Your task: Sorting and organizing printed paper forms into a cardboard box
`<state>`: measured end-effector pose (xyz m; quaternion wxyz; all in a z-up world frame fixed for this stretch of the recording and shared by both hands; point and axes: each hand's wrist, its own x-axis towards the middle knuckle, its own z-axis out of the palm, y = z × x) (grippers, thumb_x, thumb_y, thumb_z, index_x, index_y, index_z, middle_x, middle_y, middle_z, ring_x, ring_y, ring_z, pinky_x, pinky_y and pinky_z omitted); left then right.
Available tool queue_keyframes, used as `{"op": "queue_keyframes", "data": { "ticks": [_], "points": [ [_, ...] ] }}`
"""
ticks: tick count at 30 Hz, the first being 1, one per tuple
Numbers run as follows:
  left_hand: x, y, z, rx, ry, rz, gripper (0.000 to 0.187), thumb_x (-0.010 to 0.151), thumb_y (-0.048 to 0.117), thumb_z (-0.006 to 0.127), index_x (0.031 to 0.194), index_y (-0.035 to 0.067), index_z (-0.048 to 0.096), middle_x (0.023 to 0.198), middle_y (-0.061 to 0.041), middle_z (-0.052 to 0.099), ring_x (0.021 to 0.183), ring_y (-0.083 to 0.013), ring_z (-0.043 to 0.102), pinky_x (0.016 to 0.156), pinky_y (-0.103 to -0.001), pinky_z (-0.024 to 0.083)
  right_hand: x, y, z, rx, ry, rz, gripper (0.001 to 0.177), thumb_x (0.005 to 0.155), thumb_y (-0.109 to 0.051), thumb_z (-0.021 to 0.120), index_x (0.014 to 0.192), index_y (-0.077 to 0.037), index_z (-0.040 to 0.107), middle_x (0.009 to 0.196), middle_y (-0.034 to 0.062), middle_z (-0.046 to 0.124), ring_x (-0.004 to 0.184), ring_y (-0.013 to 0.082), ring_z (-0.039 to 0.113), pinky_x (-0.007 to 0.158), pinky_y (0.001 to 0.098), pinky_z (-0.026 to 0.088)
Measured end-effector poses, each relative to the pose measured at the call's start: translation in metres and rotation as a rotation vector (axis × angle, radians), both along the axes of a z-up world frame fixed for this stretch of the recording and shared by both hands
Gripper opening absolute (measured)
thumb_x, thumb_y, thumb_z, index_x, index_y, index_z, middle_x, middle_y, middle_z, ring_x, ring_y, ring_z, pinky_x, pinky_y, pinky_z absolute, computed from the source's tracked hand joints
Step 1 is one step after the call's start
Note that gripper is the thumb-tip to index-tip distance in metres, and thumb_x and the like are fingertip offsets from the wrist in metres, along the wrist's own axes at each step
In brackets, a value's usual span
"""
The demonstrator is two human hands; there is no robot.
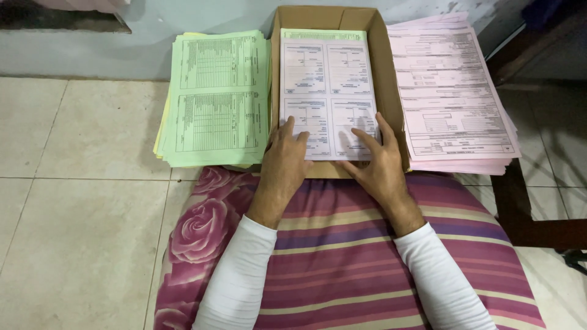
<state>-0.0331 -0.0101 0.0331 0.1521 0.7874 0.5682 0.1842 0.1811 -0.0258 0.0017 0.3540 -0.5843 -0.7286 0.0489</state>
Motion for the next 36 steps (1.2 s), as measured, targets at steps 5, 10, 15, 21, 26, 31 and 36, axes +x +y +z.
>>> {"op": "queue_keyframes", "data": {
  "ticks": [5,10,15,21,26,31,36],
  "points": [
    [0.0,0.006,-0.017,0.019,0.008,0.013,0.065,0.075,0.012,0.088,0.133,-0.002,0.063,0.151,-0.034,0.039,0.138,-0.0532,0.044,0.101,-0.055,0.057,0.012,0.014,-0.019,0.01,0.049,-0.009,0.077,0.062,-0.032,0.099,0.132,-0.017,0.071,0.155,0.0256,0.041,0.134,0.0515,0.051,0.112,0.0528,0.047],
    [0.0,0.011,-0.021,0.04,0.018,0.026,0.062,0.078,0.012,0.087,0.133,-0.001,0.063,0.151,-0.033,0.039,0.14,-0.0518,0.043,0.104,-0.053,0.055,0.014,0.023,-0.025,0.013,0.058,-0.007,0.08,0.06,-0.037,0.099,0.133,-0.02,0.07,0.154,0.0245,0.042,0.134,0.0498,0.052,0.112,0.0513,0.047],
    [0.0,0.015,-0.022,0.019,-0.023,0.024,0.054,0.083,0.013,0.083,0.131,0.0,0.063,0.149,-0.036,0.04,0.139,-0.0522,0.044,0.11,-0.053,0.05,0.015,0.027,-0.02,0.024,0.075,0.014,0.081,0.058,-0.04,0.101,0.13,-0.016,0.071,0.149,0.0296,0.045,0.13,0.0518,0.055,0.112,0.0524,0.047],
    [0.001,0.018,-0.033,0.037,-0.019,0.038,0.056,0.084,0.019,0.083,0.133,0.001,0.063,0.151,-0.034,0.039,0.142,-0.0506,0.042,0.115,-0.052,0.045,0.015,0.027,-0.02,0.04,0.092,0.022,0.083,0.055,-0.044,0.101,0.128,-0.017,0.072,0.147,0.0302,0.045,0.129,0.0519,0.056,0.111,0.053,0.047],
    [0.0,0.019,-0.037,0.035,-0.047,0.028,0.052,0.085,0.018,0.082,0.131,0.001,0.063,0.15,-0.034,0.039,0.142,-0.0504,0.042,0.117,-0.053,0.042,0.018,0.03,-0.025,0.068,0.082,0.022,0.08,0.06,-0.046,0.1,0.128,-0.016,0.073,0.146,0.0304,0.046,0.127,0.0517,0.057,0.11,0.0524,0.048],
    [-0.002,0.018,-0.011,0.199,-0.122,-0.028,0.046,0.09,0.022,0.078,0.131,0.007,0.065,0.145,-0.023,0.048,0.129,-0.0421,0.058,0.111,-0.053,0.047,0.015,0.028,-0.024,0.057,0.06,0.045,0.071,0.067,-0.044,0.097,0.128,-0.016,0.073,0.143,0.0308,0.05,0.128,0.0514,0.057,0.109,0.0545,0.048],
    [-0.034,0.024,0.014,0.624,-0.372,0.117,0.027,0.105,0.009,0.055,0.131,0.006,0.061,0.112,-0.014,0.068,0.104,-0.0314,0.071,0.088,-0.039,0.06,0.019,0.029,-0.028,0.049,0.05,0.098,0.061,0.075,-0.041,0.093,0.128,-0.016,0.073,0.143,0.0294,0.054,0.128,0.0503,0.057,0.108,0.0537,0.048]
  ]
}}
